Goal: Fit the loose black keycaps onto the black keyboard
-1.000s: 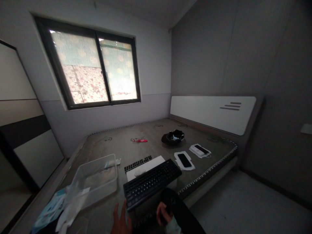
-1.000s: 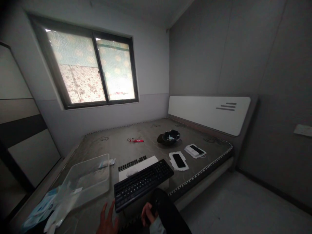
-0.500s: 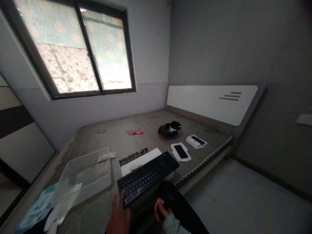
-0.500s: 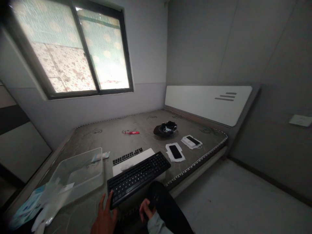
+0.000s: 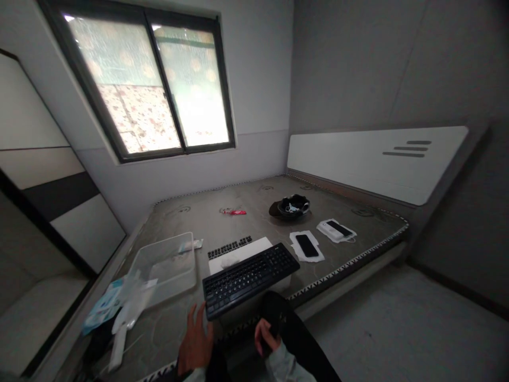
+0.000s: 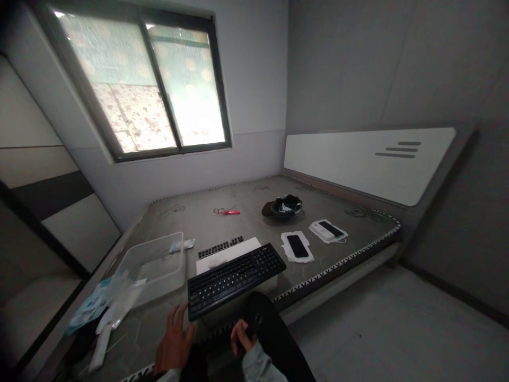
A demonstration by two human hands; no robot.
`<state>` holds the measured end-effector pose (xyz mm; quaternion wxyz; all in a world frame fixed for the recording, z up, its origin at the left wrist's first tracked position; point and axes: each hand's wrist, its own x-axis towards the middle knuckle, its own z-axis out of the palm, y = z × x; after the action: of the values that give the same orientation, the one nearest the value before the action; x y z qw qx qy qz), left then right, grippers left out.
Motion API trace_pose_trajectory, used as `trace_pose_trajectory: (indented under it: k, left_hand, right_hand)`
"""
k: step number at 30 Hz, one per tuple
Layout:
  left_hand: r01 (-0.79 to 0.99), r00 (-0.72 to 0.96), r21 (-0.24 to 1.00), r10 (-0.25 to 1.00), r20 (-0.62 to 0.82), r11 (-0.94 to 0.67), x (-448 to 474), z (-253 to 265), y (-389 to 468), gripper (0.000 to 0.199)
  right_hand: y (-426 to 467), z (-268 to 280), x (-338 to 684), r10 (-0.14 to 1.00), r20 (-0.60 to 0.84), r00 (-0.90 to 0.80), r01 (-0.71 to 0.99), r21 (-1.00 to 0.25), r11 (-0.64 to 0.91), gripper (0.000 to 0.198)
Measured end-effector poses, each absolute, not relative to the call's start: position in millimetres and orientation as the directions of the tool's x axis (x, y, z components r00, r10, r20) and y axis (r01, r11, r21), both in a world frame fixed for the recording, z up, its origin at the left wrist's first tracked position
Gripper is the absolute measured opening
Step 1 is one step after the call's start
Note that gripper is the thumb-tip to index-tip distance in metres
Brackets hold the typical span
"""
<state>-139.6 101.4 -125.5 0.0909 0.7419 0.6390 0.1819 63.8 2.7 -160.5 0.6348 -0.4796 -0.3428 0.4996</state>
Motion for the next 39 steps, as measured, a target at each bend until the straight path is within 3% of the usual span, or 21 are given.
trace_pose_trajectory:
  k: [13, 23, 27, 34, 39]
  left_hand:
    - [0.953, -0.013, 0.299, 0.981, 0.193, -0.046, -172, -113, 61, 0.045]
    - [0.97, -0.028, 0.243, 0.977, 0.212, -0.025, -183, -111, 35, 0.044]
    - [0.983, -0.005, 0.183, 0.984, 0.179, -0.028, -171, -120, 25, 0.045]
    - [0.979, 0.013, 0.197, 0.987, 0.158, -0.044, -155, -139, 21, 0.05]
    - [0.969, 0.032, 0.23, 0.969, 0.244, -0.09, -159, -152, 28, 0.059]
  right_hand:
    - [-11, -158, 62, 0.986, 0.002, 0.166, -0.455, -0.887, 0.079, 0.063]
    - [-5, -150, 82, 0.979, 0.083, 0.184, -0.699, -0.689, 0.19, 0.059]
    - [-13, -139, 89, 0.966, 0.055, 0.252, -0.725, -0.65, 0.226, 0.054]
    - [-20, -134, 104, 0.955, -0.023, 0.295, -0.752, -0.623, 0.217, 0.047]
    - [-23, -145, 111, 0.957, 0.017, 0.291, -0.707, -0.67, 0.227, 0.045]
